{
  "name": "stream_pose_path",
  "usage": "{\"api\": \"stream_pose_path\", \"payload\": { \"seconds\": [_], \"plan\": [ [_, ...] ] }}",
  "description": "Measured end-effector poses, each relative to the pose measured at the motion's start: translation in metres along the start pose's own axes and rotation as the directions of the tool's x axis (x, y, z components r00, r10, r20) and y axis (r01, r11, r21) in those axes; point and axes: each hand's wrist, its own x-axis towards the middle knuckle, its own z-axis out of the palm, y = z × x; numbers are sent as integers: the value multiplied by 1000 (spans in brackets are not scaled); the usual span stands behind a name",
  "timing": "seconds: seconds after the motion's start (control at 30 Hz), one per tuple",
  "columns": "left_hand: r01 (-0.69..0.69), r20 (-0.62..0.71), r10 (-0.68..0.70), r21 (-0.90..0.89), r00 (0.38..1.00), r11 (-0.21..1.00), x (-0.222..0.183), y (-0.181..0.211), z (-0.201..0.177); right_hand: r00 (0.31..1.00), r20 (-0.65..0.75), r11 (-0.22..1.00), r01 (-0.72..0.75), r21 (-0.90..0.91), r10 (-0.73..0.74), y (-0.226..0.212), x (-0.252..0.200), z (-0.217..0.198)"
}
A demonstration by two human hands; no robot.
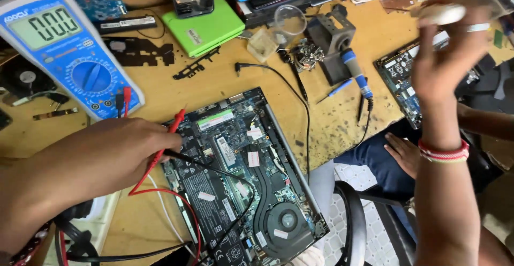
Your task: Using a digital multimeter to test circuit points on a laptop motherboard for diagnostic purposes.
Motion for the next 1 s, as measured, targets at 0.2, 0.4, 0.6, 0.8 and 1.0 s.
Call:
{"api": "stream_pose_path", "payload": {
  "seconds": [0.2, 0.4, 0.6, 0.8, 1.0],
  "plan": [
    [-16, 42, 12, 75, 999, 997, -3, 5, -4, 859, -49, 636, -337, 694, 509, -50, 21, -10],
    [30, 102, -38, 80, 994, 996, -7, 8, -9, 710, 141, 352, -499, 792, 689, -88, 39, -13],
    [49, 98, -47, -12, 994, 999, -6, 5, -6, 739, 176, 389, -523, 759, 650, -108, 38, 1],
    [39, 122, -36, -23, 992, 999, -5, 2, -4, 939, 21, 599, -237, 765, 343, -153, 42, 32],
    [15, 135, -16, 5, 991, 1000, -2, -4, -1, 988, 21, 745, -128, 655, 152, -164, 44, 61]
  ]
}}
